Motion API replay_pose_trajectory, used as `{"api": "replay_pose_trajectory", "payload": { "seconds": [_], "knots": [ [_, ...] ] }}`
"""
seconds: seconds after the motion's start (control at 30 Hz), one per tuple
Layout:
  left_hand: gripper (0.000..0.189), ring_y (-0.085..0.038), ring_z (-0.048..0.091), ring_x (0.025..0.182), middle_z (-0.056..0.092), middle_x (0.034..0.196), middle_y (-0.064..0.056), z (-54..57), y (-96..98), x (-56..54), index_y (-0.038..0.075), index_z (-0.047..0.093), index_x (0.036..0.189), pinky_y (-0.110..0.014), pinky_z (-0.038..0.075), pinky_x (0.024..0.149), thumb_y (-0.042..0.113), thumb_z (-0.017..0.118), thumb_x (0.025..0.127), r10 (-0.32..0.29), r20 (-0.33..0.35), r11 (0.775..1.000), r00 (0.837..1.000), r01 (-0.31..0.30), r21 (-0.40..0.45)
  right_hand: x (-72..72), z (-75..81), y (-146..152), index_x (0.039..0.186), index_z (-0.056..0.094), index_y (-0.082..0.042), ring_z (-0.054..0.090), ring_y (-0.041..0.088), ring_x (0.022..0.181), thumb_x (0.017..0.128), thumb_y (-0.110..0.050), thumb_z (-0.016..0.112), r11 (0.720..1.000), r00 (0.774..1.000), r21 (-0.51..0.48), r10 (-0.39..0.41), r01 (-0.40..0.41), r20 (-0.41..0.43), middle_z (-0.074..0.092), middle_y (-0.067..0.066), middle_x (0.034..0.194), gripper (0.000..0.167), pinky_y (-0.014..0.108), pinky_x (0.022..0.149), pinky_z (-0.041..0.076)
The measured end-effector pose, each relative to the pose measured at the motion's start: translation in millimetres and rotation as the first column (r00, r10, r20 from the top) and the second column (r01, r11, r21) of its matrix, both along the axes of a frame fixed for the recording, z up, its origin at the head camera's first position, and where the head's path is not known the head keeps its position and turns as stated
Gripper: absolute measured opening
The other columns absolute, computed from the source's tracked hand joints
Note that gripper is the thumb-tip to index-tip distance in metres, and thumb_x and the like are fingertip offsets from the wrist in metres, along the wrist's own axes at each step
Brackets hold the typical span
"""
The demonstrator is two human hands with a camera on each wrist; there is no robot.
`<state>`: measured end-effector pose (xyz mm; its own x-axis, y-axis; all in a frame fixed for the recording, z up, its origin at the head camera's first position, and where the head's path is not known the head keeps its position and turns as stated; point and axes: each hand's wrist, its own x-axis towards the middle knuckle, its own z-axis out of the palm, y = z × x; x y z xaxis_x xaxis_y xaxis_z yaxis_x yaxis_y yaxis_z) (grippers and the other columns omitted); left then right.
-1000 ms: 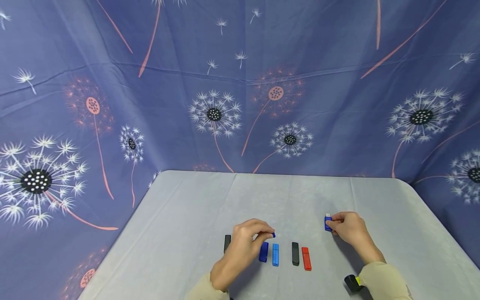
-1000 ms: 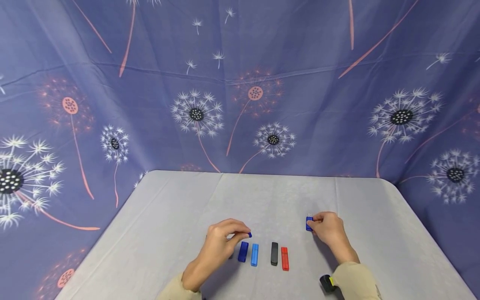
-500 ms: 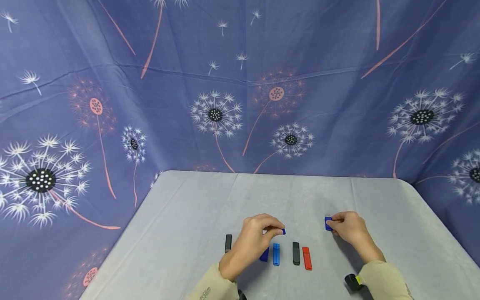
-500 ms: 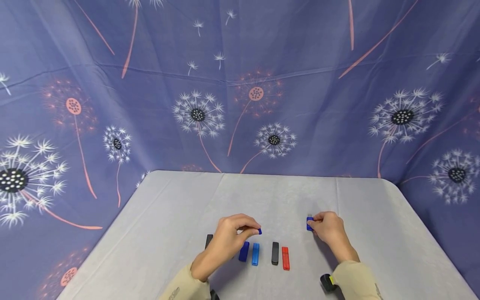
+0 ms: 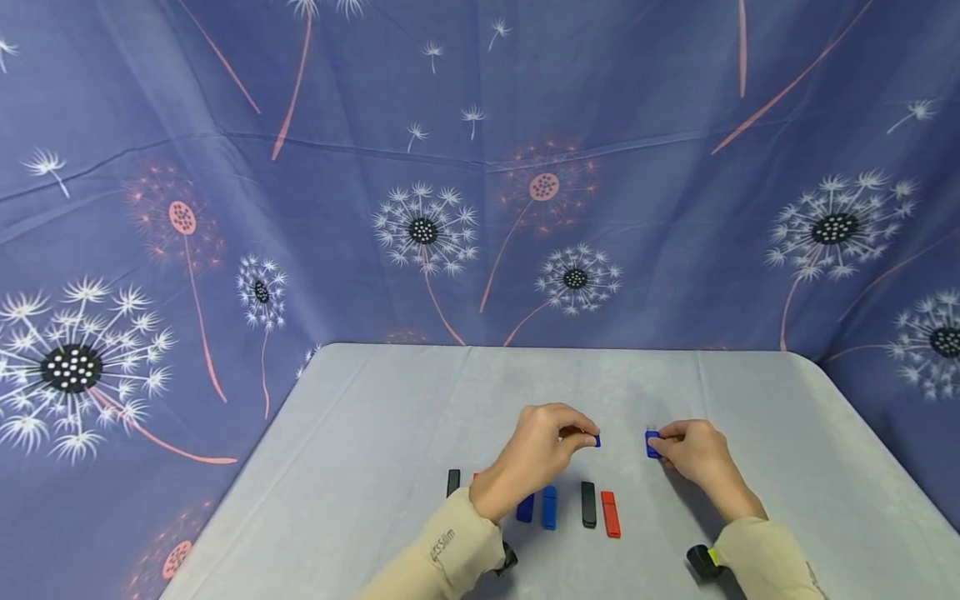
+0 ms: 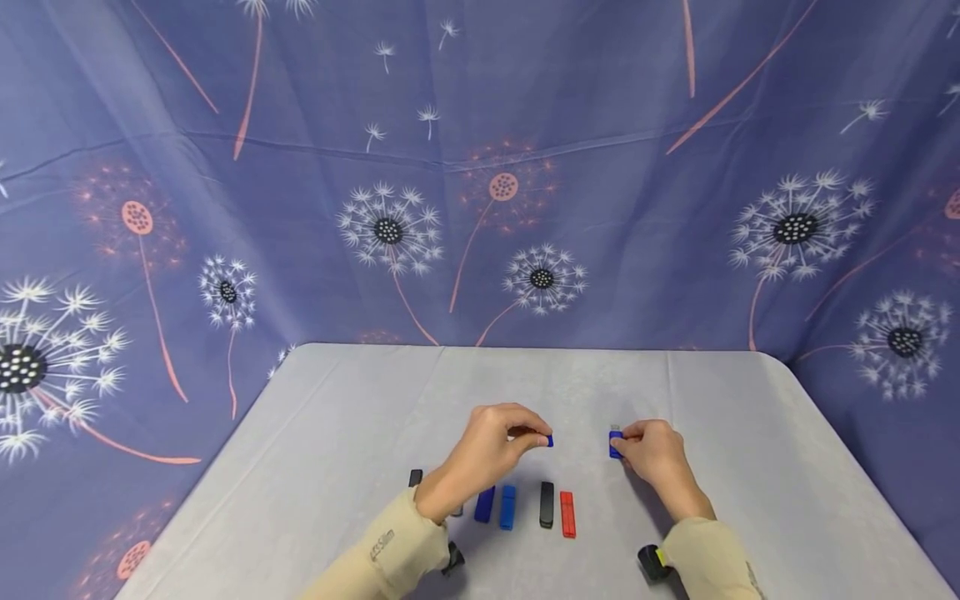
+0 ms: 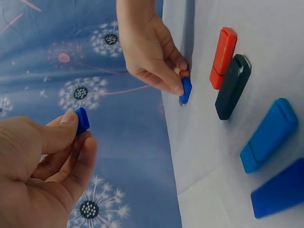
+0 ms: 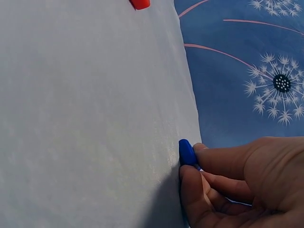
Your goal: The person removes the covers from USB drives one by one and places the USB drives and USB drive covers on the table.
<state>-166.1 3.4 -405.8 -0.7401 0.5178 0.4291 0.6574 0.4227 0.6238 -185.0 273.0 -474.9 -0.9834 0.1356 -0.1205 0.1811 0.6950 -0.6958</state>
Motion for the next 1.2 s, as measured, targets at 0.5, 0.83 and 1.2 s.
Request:
{"api": "replay_pose_trajectory", "payload": {
  "seconds": [0.5,0.83,1.2],
  "knots": [
    [0.012,0.013,0.063,0.078,0.079,0.099,0.008,-1.9,44.6,-26.0,0.017,0.082,0.103,-0.007,0.049,0.064,0.019,0.073,0.096,0.011,0.176,0.995,0.984,0.006,-0.095,-4.1,-0.7,-1,0.104,0.071,0.012,0.067,0.014,0.064,0.094,-0.013,0.073,0.999,1.0,0.042,0.008,-0.007,-0.01,0.074,0.009,0.077,0.027,0.032,0.057,0.055],
    [0.012,0.011,0.063,0.073,0.079,0.094,0.007,-8.2,69.8,-44.7,0.015,0.083,0.103,-0.008,0.048,0.059,0.018,0.073,0.096,0.021,0.198,0.986,0.98,0.013,-0.166,-5.5,2.4,1,0.104,0.072,0.012,0.068,0.014,0.065,0.094,-0.011,0.072,0.999,1.0,0.037,0.022,-0.022,0.011,0.074,0.008,0.076,0.025,0.031,0.057,0.054],
    [0.008,0.009,0.063,0.071,0.079,0.089,0.008,-29.7,98.1,-71.4,0.015,0.085,0.097,-0.009,0.05,0.069,0.016,0.077,0.094,0.111,0.218,0.971,0.97,-0.06,-0.231,-3.5,3.5,4,0.101,0.072,0.011,0.068,0.013,0.062,0.092,-0.008,0.073,0.999,1.0,0.051,0.005,-0.004,-0.011,0.075,0.009,0.077,0.022,0.031,0.055,0.055]
  ]
}}
